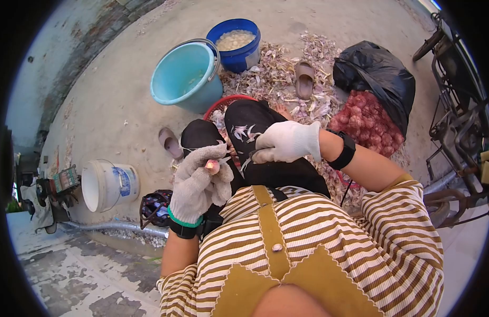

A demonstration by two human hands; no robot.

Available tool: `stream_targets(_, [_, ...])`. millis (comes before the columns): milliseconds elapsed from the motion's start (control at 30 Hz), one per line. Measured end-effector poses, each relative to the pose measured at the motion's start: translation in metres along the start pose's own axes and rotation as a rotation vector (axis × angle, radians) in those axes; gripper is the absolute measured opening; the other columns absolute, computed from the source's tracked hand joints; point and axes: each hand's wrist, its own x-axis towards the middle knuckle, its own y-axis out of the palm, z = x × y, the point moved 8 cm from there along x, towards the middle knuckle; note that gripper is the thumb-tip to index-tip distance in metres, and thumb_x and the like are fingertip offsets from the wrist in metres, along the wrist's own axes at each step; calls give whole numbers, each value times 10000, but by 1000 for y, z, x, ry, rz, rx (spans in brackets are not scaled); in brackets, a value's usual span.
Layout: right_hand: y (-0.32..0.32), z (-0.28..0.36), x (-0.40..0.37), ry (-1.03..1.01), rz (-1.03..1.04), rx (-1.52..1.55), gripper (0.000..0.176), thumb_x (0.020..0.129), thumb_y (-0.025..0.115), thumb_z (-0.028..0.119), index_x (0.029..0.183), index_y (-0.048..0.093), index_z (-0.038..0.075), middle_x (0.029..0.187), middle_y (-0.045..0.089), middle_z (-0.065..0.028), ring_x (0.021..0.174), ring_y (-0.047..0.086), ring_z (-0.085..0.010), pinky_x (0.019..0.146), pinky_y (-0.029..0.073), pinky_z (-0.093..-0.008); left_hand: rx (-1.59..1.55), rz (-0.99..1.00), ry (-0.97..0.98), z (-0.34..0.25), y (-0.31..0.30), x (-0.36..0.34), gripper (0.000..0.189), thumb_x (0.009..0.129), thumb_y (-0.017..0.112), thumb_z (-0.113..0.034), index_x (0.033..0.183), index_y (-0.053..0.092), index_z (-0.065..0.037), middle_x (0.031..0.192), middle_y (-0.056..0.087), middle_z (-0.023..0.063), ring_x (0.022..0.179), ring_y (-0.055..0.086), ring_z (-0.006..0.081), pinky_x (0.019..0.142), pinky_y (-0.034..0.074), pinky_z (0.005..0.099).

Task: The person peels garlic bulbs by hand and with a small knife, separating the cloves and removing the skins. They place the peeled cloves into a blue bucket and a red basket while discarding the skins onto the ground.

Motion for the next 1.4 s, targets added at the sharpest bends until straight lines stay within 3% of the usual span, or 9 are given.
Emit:
stream_targets(100, [-10,-12,-9,130,-125,49,397,916,570,416,1030,667,48,742,624,-181,676,630,-307,649,482,-394,-42,-22,77,-4,-3,1,430,940,592,-166,1310,490,27,1026,642,149,729,667,178,537,536,228])
stream_targets(167, [-23,3,-18,56,-254,215,407,916,583,419,1044,661,40,709,622,-133,617,610,-239,594,480,-352,-62,-27,62,-2,-5,3,421,932,581,-110,1314,473,30,1077,623,162,758,667,188,544,540,230])
stream_targets(267, [-13,25,-30,239,-24,804,349,954,563,356,1066,670,44,720,587,-16,556,500,-62,485,411,-213,125,-124,103,-5,-8,6,401,924,559,-54,1310,477,21,1063,629,153,757,665,179,555,536,226])
stream_targets(767, [-7,26,-14,185,95,792,350,937,571,348,992,677,18,634,554,-11,513,480,-73,456,386,-227,1050,-198,432,-21,1,7,415,831,664,31,1230,557,2,946,681,103,803,676,153,674,548,268])
stream_targets(833, [-2,25,-12,176,123,820,347,933,578,348,979,680,20,622,553,-10,514,481,-75,455,384,-228,835,-236,278,-14,-1,6,413,831,661,30,1231,560,1,941,680,106,807,680,158,669,552,274])
stream_targets(967, [0,26,-7,104,53,732,332,914,606,338,943,689,18,629,572,-19,521,500,-84,466,406,-238,887,-163,403,-16,18,4,385,879,614,4,1256,536,7,952,675,120,770,673,157,642,550,263])
stream_targets(1033, [3,28,-2,15,-51,682,330,920,603,326,953,689,9,697,635,-41,570,568,-101,514,464,-256,343,-353,235,-7,-4,6,358,932,558,-40,1281,500,11,976,665,139,706,665,163,598,538,241])
stream_targets(1167, [7,26,-5,5,-91,363,307,920,605,319,971,690,29,783,681,-93,663,649,-182,606,507,-307,17,-274,119,8,-26,10,333,962,523,-77,1285,484,-2,1032,650,142,684,642,141,549,513,214])
stream_targets(1400, [1,32,-6,-62,-140,266,290,920,603,312,965,686,38,791,678,-127,716,670,-248,660,515,-350,-83,-240,149,12,-22,11,354,950,576,-93,1283,512,6,1007,627,98,806,625,130,638,512,231])
